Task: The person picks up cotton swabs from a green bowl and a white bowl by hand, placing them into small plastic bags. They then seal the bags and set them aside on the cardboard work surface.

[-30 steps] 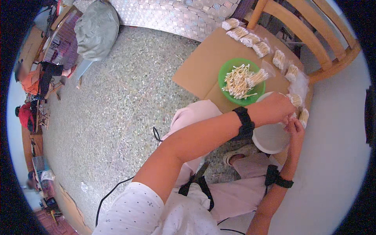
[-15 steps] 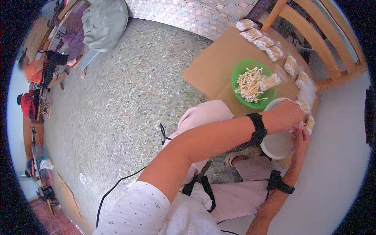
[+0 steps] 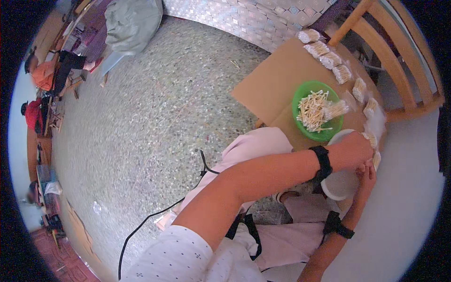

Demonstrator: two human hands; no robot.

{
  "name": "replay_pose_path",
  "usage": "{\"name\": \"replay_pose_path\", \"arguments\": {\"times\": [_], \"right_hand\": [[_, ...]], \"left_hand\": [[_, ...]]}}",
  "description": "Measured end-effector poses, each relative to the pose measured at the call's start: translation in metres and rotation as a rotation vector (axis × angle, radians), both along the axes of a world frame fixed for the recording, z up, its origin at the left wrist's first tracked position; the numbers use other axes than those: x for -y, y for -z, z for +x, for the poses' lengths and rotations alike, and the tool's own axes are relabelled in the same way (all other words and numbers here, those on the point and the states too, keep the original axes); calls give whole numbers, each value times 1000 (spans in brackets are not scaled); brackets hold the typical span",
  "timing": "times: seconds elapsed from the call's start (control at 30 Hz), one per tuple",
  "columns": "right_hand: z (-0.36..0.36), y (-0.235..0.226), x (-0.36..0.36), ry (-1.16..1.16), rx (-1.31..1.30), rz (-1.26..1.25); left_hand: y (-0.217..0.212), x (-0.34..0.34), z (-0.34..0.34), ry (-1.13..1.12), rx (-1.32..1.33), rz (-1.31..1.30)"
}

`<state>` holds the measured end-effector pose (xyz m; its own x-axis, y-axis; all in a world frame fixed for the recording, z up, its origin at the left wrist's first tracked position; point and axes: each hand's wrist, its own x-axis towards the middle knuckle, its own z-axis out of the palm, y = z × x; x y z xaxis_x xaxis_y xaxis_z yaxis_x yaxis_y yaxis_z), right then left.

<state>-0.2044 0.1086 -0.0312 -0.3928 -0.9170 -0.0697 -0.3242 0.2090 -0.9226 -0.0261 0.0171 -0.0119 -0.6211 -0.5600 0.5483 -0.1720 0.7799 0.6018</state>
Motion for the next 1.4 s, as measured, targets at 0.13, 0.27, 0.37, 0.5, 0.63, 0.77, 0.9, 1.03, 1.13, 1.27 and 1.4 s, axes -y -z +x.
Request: {"name": "replay_pose_path", "arguments": {"times": [0.13,0.27,0.37,0.5,0.63,0.77,0.9,1.03,1.13,1.27,1.4], "right_hand": [[3,2,5,55,65,42],[-9,2,3,-1,-35,14],[-6,-1,2,-52,-64,-13],[-14,-1,-1,-66,-51,-1],[-1,-8,-1,-70,-29,-25],[5,-13,0,-77,-136,-48],[-3,-22,-2,-106,-194,32],[0,-13,1,-88,-94,-27],[-1,-9,1,-68,10,-54],[8,-7,2,-119,-229,-253],[4,-8,-4,-185,-580,-130]], "left_hand": [[12,-1,-15,-177,12,-25],[8,0,-14,-139,-17,92],[10,-1,-17,-105,-40,175],[12,-6,-24,-124,36,163],[7,-11,-25,-104,108,152],[7,-15,-17,-158,68,14],[5,3,-12,-385,15,9],[8,0,-15,-279,-94,-29],[2,-5,-16,-259,-94,113],[-10,-6,-4,-141,-125,270],[-14,-10,-8,-147,-243,332]]}}
